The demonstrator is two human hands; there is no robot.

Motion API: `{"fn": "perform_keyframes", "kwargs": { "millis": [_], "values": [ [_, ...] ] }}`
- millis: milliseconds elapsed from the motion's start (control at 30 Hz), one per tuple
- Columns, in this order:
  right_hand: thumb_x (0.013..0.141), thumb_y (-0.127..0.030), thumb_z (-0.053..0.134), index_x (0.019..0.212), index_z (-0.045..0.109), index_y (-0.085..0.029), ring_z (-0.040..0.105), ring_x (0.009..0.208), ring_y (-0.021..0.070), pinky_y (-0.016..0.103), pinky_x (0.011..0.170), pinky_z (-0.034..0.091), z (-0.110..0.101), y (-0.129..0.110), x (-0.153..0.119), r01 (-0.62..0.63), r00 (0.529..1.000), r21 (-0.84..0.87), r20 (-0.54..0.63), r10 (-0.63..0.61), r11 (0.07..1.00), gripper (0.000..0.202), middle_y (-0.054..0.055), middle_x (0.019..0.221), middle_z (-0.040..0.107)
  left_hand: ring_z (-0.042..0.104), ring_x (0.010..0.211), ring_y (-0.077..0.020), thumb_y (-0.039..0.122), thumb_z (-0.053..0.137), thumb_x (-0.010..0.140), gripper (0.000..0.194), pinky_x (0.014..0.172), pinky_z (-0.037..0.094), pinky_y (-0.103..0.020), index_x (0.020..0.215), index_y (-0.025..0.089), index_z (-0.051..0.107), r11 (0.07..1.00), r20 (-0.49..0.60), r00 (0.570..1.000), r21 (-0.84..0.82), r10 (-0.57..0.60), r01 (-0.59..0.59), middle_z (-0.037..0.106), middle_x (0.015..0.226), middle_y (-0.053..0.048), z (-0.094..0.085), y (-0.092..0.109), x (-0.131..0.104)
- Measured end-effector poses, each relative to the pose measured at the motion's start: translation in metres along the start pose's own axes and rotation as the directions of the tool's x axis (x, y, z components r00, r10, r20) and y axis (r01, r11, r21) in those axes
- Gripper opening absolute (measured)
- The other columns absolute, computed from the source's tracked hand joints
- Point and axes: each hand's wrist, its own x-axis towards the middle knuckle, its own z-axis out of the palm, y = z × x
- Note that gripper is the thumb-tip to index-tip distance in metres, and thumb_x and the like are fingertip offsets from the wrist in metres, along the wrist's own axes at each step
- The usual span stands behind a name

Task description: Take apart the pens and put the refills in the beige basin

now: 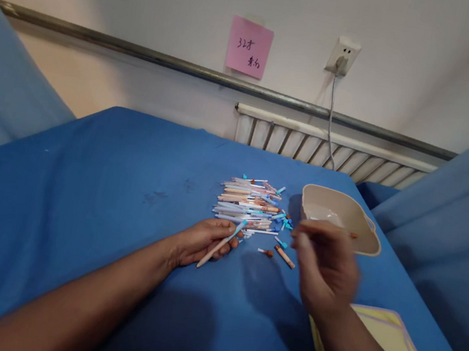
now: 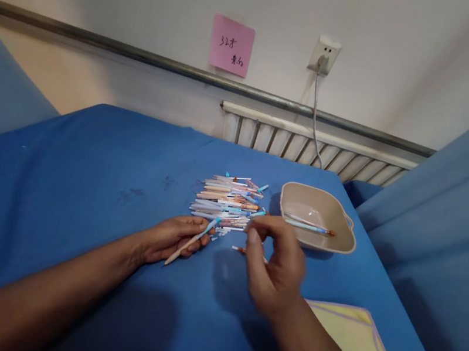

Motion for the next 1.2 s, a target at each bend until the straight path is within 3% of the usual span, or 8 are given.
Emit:
{"fn": "perform_keyframes", "kwargs": {
  "millis": [133, 300, 467, 600, 667, 800, 900, 1200],
  "values": [
    [0.086, -0.023, 0.049, 0.091, 0.057, -0.022, 0.054, 0.060, 0.0140, 0.027, 0.056, 0.043, 0.011, 0.037, 0.006, 0.008, 0.968, -0.183, 0.247, 0.038, 0.983, 0.009, 0.000, 0.072, 0.058, 0.054, 0.047, -0.0077, 0.027, 0.062, 0.082, 0.017, 0.040, 0.042, -0.017, 0.083, 0.013, 0.051, 1.000, 0.003, 1.000, 0.003, -0.024, 0.024, 0.064, 0.075, -0.006, -0.002, 0.002, 0.000],
    [0.083, -0.021, 0.054, 0.090, 0.057, -0.020, 0.055, 0.079, 0.0188, 0.030, 0.070, 0.041, 0.010, 0.053, 0.008, 0.212, 0.823, -0.404, 0.565, 0.060, 0.890, 0.008, 0.004, 0.082, 0.061, 0.057, 0.051, -0.0088, 0.029, 0.062, 0.082, 0.019, 0.044, 0.045, -0.018, 0.085, 0.013, 0.052, 1.000, 0.050, 0.998, 0.017, -0.025, 0.024, 0.066, 0.080, -0.008, -0.005, 0.002, 0.000],
    [0.085, -0.022, 0.052, 0.091, 0.058, -0.018, 0.053, 0.085, 0.0207, 0.032, 0.076, 0.038, 0.009, 0.049, 0.010, 0.339, 0.736, -0.526, 0.664, 0.128, 0.780, 0.010, 0.007, 0.086, 0.061, 0.056, 0.051, -0.0071, 0.029, 0.068, 0.077, 0.024, 0.045, 0.045, -0.017, 0.090, 0.013, 0.056, 0.998, 0.078, 0.997, 0.062, -0.010, 0.005, 0.065, 0.080, -0.005, -0.006, 0.003, -0.001],
    [0.086, -0.018, 0.051, 0.090, 0.059, -0.017, 0.053, 0.086, 0.0201, 0.031, 0.077, 0.037, 0.010, 0.053, 0.011, 0.341, 0.702, -0.530, 0.693, 0.165, 0.777, 0.009, 0.007, 0.084, 0.061, 0.055, 0.052, -0.0068, 0.030, 0.071, 0.073, 0.028, 0.046, 0.044, -0.017, 0.090, 0.012, 0.058, 0.993, 0.087, 0.996, 0.117, -0.001, -0.009, 0.064, 0.079, -0.004, -0.005, 0.005, -0.002],
    [0.086, -0.017, 0.050, 0.089, 0.058, -0.017, 0.053, 0.084, 0.0194, 0.030, 0.076, 0.038, 0.011, 0.056, 0.011, 0.313, 0.718, -0.491, 0.683, 0.136, 0.813, 0.008, 0.007, 0.084, 0.061, 0.055, 0.052, -0.0063, 0.030, 0.072, 0.072, 0.029, 0.046, 0.043, -0.017, 0.090, 0.012, 0.058, 0.984, 0.079, 0.996, 0.174, 0.032, -0.045, 0.063, 0.079, -0.003, -0.004, 0.007, -0.004],
    [0.085, -0.018, 0.051, 0.091, 0.054, -0.017, 0.053, 0.073, 0.0144, 0.025, 0.066, 0.041, 0.015, 0.061, 0.009, 0.097, 0.829, -0.275, 0.554, 0.075, 0.957, 0.007, 0.003, 0.081, 0.057, 0.052, 0.053, -0.0062, 0.031, 0.073, 0.070, 0.033, 0.046, 0.039, -0.017, 0.093, 0.012, 0.060, 0.918, 0.027, 0.992, 0.375, 0.126, -0.127, 0.061, 0.074, 0.000, 0.000, 0.011, -0.007],
    [0.086, -0.020, 0.051, 0.090, 0.056, -0.018, 0.052, 0.068, 0.0123, 0.023, 0.062, 0.041, 0.018, 0.059, 0.008, -0.007, 0.879, -0.111, 0.474, 0.059, 0.994, 0.007, 0.001, 0.077, 0.055, 0.052, 0.055, -0.0073, 0.033, 0.072, 0.070, 0.033, 0.049, 0.039, -0.018, 0.093, 0.013, 0.061, 0.857, 0.010, 0.988, 0.496, 0.154, -0.139, 0.060, 0.072, 0.001, 0.005, 0.012, -0.010],
    [0.084, -0.014, 0.053, 0.089, 0.060, -0.019, 0.054, 0.074, 0.0134, 0.025, 0.067, 0.042, 0.018, 0.051, 0.007, 0.086, 0.867, -0.012, 0.494, -0.069, 0.996, 0.010, 0.002, 0.080, 0.058, 0.049, 0.058, -0.0077, 0.034, 0.066, 0.074, 0.027, 0.054, 0.037, -0.019, 0.092, 0.014, 0.062, 0.771, 0.085, 0.980, 0.607, 0.178, -0.193, 0.056, 0.067, 0.002, 0.010, 0.005, -0.010]
  ]
}}
